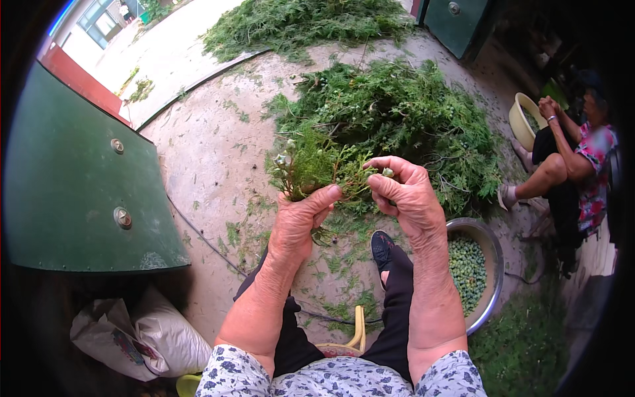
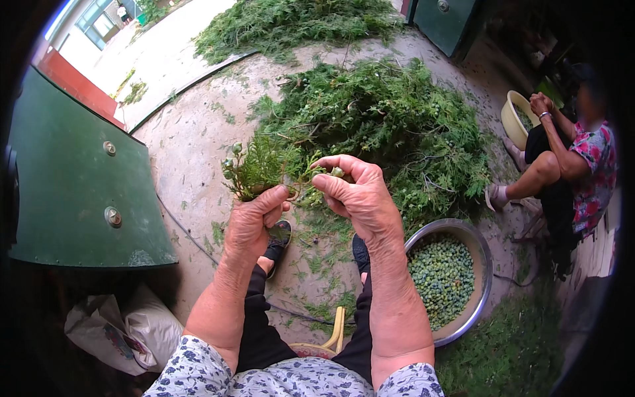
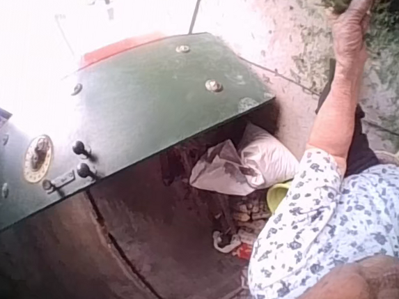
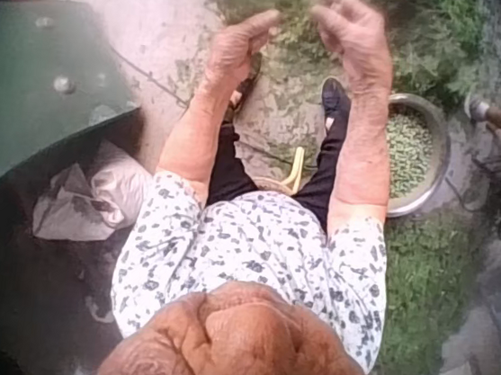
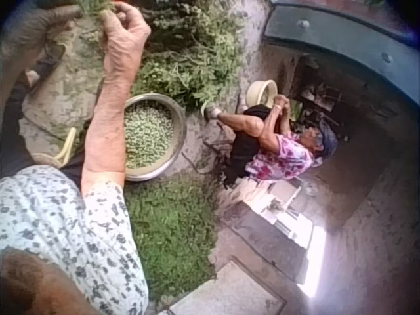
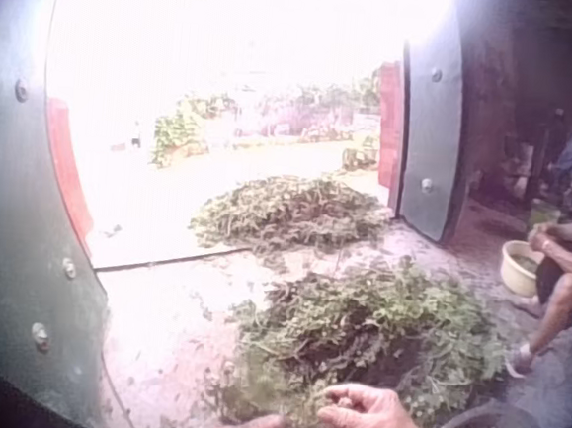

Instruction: The person picks up a branch from a pile, plucks small green cones from the foliage, and drops them into a metal bowl. They repeat this process, discarding the stripped branches onto the ground.

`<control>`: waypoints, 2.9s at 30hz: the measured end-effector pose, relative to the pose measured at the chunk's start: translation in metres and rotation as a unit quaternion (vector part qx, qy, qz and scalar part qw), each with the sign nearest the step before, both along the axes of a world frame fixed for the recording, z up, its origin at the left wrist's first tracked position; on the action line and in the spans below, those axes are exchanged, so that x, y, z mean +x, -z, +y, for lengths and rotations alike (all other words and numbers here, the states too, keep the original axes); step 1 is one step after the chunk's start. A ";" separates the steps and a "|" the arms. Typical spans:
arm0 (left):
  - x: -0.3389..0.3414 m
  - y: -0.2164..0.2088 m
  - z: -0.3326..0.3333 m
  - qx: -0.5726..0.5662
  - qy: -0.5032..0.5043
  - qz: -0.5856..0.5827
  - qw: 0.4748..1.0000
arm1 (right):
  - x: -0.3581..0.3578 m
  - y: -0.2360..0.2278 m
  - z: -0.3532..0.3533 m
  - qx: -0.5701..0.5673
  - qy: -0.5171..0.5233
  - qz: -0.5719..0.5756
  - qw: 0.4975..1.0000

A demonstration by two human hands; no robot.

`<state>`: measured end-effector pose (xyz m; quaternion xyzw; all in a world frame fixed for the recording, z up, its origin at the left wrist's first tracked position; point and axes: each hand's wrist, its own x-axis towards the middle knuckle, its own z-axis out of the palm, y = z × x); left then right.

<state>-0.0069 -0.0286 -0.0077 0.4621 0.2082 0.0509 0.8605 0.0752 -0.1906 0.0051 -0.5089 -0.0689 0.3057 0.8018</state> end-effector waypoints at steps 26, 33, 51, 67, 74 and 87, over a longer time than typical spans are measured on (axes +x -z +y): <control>-0.004 -0.017 0.003 -0.014 0.179 0.021 0.984 | -0.007 0.001 0.010 0.101 -0.049 0.045 0.993; -0.003 -0.016 0.004 -0.007 0.196 0.029 0.980 | -0.009 0.010 0.014 0.132 -0.039 0.062 0.989; 0.000 -0.014 -0.003 0.016 0.193 0.052 0.980 | -0.018 0.015 0.026 0.081 0.161 0.138 0.974; -0.003 -0.015 -0.014 0.002 0.071 0.048 0.996 | -0.016 0.012 0.028 0.062 0.250 0.061 0.964; -0.009 -0.005 -0.003 0.053 0.069 0.065 0.994 | -0.001 0.004 0.000 0.230 0.184 0.130 0.947; -0.002 0.023 -0.009 0.316 0.049 -0.091 0.943 | -0.017 0.013 0.026 -0.225 0.081 -0.317 0.918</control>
